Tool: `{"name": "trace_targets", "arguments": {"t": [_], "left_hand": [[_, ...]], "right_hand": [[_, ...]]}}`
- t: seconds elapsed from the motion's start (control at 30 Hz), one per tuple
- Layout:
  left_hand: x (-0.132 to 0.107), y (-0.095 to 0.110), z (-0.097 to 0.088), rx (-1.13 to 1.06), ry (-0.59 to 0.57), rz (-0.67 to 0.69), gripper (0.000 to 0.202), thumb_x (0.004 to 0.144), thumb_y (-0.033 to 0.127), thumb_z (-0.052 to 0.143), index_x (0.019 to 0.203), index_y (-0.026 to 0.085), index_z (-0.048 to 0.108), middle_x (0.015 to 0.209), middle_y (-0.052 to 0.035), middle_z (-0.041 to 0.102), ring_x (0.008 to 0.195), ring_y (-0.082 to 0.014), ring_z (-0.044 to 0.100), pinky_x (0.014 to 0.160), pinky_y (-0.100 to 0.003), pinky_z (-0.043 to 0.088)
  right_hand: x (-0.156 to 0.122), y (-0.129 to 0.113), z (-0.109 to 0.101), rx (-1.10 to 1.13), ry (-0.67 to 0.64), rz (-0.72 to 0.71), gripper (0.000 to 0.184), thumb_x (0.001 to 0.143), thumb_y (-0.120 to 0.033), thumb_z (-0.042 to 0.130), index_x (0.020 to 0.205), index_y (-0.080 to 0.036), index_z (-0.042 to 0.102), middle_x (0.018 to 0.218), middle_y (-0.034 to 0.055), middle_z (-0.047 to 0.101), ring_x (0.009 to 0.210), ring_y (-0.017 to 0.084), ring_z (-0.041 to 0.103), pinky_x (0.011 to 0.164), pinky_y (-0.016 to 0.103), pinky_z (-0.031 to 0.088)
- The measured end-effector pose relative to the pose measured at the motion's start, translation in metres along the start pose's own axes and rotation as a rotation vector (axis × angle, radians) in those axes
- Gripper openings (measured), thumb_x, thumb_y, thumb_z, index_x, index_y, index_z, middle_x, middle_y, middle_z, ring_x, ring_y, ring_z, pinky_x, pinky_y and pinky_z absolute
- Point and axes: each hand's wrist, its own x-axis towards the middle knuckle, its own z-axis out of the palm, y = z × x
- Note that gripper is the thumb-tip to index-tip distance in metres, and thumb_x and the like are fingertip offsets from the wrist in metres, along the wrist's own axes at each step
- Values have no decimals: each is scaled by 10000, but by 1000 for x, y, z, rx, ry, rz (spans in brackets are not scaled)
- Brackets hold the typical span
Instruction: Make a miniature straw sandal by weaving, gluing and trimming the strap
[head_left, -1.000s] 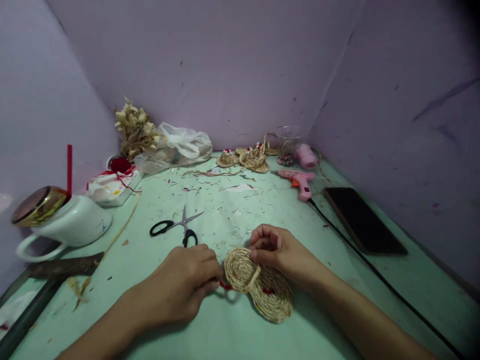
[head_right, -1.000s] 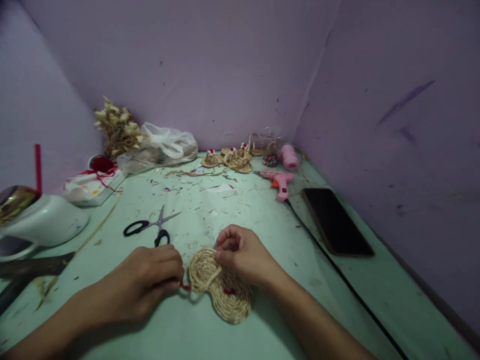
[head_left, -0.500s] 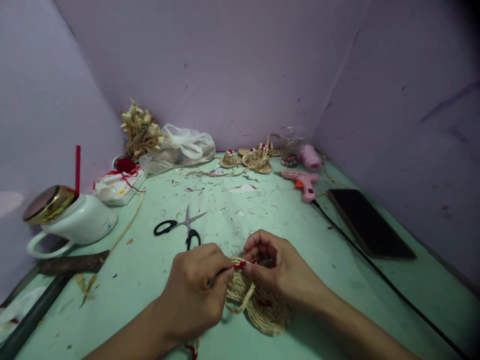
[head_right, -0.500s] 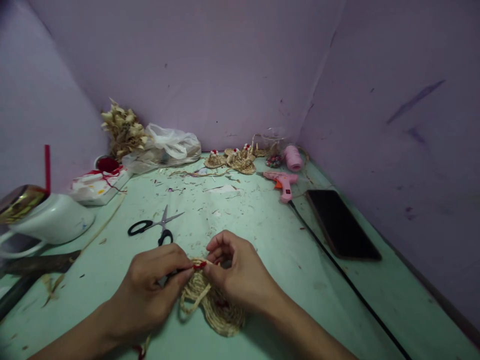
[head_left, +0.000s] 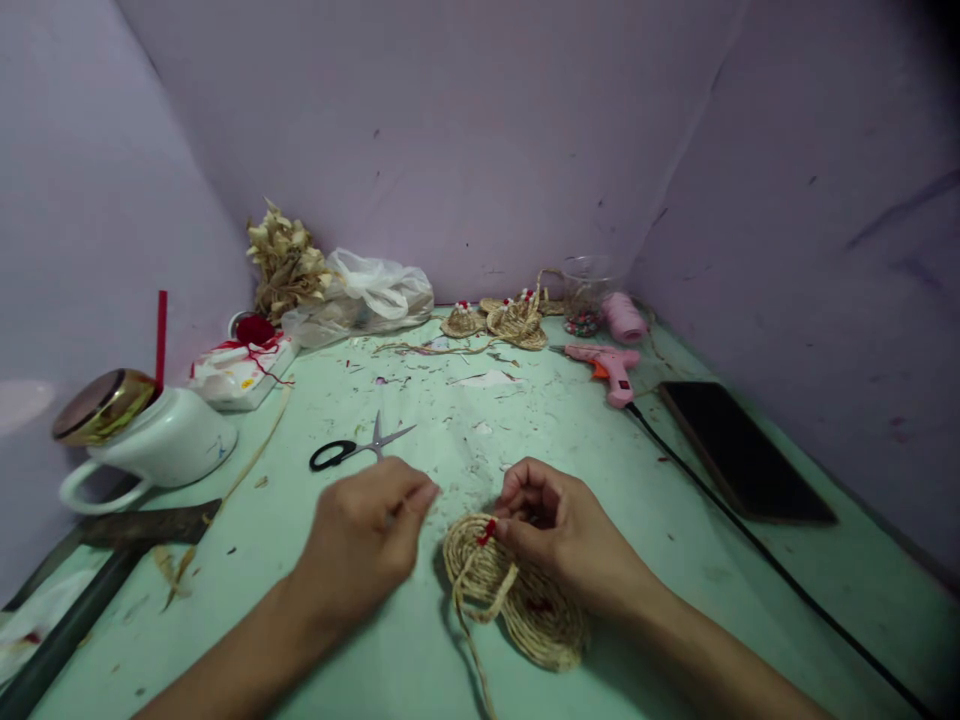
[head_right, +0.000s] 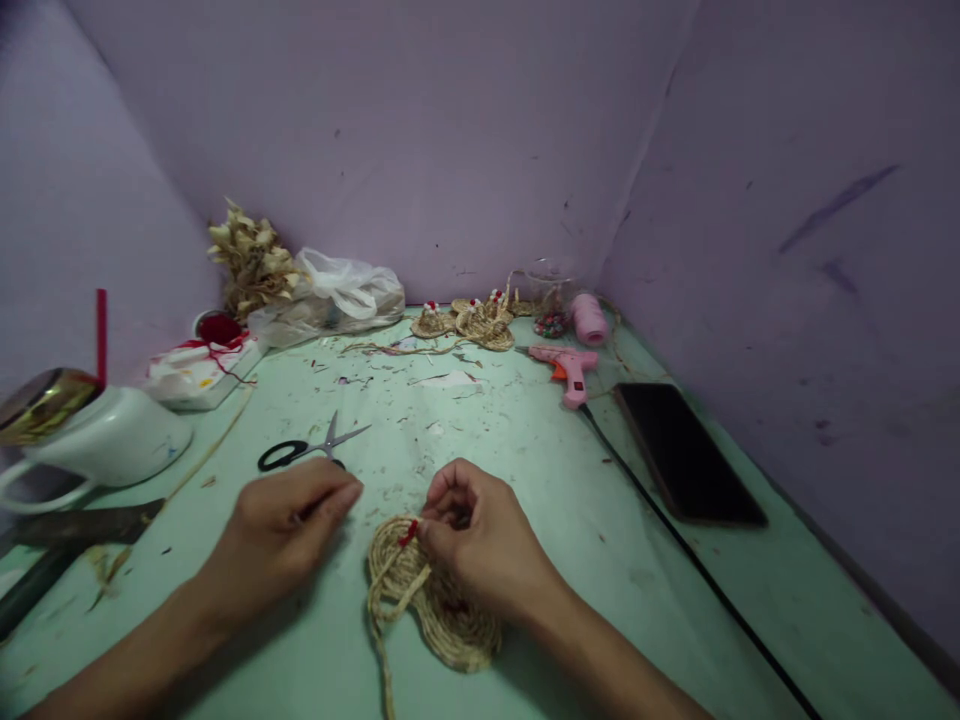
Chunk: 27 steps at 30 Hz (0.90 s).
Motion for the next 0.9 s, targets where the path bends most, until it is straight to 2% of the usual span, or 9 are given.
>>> {"name": "trace_targets", "arguments": {"t": [0.07, 0.13, 0.23, 0.37, 0.57, 0.67, 0.77, 0.83, 0.9], "left_hand": [[7, -16, -12, 206, 27, -148, 170, 798, 232, 457, 777, 192, 621, 744, -26, 645, 678, -165, 581, 610, -275, 417], [13, -30, -20, 383, -65, -252, 171, 777, 221, 453, 813, 206, 620, 815, -32, 659, 701, -191, 595, 596, -288, 416], [18, -43, -20, 585, -196, -177, 193, 755, 163, 428, 847, 189, 596, 841, -72, 644, 770, -236, 594, 595, -307, 406], [23, -47, -9, 800, -219, -50, 198, 721, 76, 401, 814, 161, 554, 789, -115, 623, 766, -262, 578, 630, -343, 400], [31, -51, -5, 819, -254, -7, 215, 686, 35, 380, 798, 159, 517, 758, -109, 623, 736, -258, 582, 620, -336, 385], [27, -52, -9, 745, -178, -92, 192, 699, 70, 391, 818, 175, 500, 734, -84, 615, 670, -236, 576, 556, -309, 354], [21, -53, -11, 507, 0, -248, 162, 697, 107, 423, 812, 204, 482, 662, -29, 568, 593, -197, 534, 521, -290, 334], [20, -53, -12, 156, 97, -344, 135, 655, 112, 474, 749, 209, 468, 620, 4, 525, 580, -171, 512, 536, -283, 362], [22, -52, -12, -385, 128, -426, 166, 592, 114, 541, 687, 202, 437, 621, 26, 502, 582, -144, 512, 576, -282, 412]], "right_hand": [[1, 1, 0, 5, 5, 8, 179, 604, -101, 621, 688, -176, 482, 596, -35, 542, 502, 75, 457, 461, 196, 349], [2, 3, -1, 7, 10, 18, 184, 596, -94, 617, 688, -178, 481, 597, -36, 545, 498, 73, 457, 460, 196, 345], [3, 4, -1, 7, 16, 25, 174, 596, -95, 604, 687, -181, 483, 588, -41, 539, 494, 73, 453, 457, 196, 337], [4, 6, 0, 13, 15, 29, 168, 600, -95, 590, 702, -179, 485, 595, -35, 549, 506, 79, 459, 466, 203, 342], [5, 5, 0, 10, 15, 40, 175, 598, -77, 588, 699, -176, 485, 583, -43, 540, 488, 68, 437, 454, 198, 324], [6, 6, 0, 20, 16, 34, 175, 600, -67, 579, 700, -174, 483, 585, -38, 545, 494, 70, 447, 460, 199, 331], [7, 8, -2, 35, 13, 33, 171, 597, -64, 569, 698, -173, 484, 580, -32, 550, 494, 73, 453, 455, 198, 327], [8, 8, -3, 36, 9, 45, 171, 591, -62, 569, 693, -171, 486, 570, -32, 549, 485, 72, 450, 451, 198, 323], [8, 8, -3, 40, 10, 58, 176, 583, -57, 568, 690, -170, 485, 561, -35, 548, 483, 72, 451, 456, 200, 328]]}}
